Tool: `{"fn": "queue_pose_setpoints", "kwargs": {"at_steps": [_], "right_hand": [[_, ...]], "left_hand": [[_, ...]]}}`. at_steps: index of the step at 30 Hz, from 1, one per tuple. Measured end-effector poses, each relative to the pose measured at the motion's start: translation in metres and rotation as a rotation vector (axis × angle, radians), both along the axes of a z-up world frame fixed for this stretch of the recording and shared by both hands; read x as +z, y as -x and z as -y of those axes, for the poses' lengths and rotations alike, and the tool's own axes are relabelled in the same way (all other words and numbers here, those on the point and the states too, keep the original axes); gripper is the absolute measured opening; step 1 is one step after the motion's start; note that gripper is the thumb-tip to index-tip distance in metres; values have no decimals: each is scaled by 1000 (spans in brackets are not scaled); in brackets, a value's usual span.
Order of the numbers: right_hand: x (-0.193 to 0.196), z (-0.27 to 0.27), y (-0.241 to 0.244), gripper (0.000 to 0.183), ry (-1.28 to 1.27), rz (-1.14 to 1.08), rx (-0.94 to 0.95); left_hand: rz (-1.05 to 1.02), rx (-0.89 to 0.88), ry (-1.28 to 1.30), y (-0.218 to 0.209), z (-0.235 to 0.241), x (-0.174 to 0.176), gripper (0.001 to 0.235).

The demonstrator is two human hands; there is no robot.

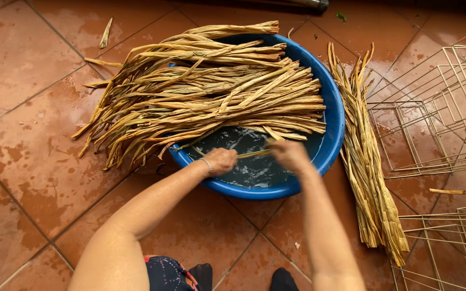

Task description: The person repeatedly submerges long, dried sticks into a blue basin of water, then removes them and places them on the floor beside the basin. The process is repeated continuously throughout the clip.

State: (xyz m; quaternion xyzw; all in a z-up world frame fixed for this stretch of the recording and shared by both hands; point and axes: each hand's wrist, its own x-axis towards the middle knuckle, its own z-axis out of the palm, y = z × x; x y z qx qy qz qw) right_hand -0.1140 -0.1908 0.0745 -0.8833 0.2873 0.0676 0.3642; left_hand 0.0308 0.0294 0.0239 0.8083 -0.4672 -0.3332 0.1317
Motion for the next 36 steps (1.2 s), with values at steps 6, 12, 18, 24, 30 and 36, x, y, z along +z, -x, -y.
{"fn": "queue_pose_setpoints", "kwargs": {"at_steps": [6, 12, 18, 24, 30, 36], "right_hand": [[11, 62, 35, 23, 382, 73, -17], [-42, 20, 12, 20, 574, -305, 91], [-76, -40, -12, 29, 169, -322, 454], [-54, -29, -3, 24, -320, 430, -373], [-59, -21, 0, 22, -369, 552, -578], [-64, -4, -2, 31, -987, 491, -759]], "left_hand": [[-78, -11, 33, -7, 2, -15, 29], [242, 91, -251, -40, -8, -25, 35], [405, -97, -403, -25, 3, -7, 33], [829, 104, 424, -46, 53, 20, 28], [863, 183, 368, -57, 71, 23, 7], [577, 48, 823, 0, 39, 13, 5]]}}
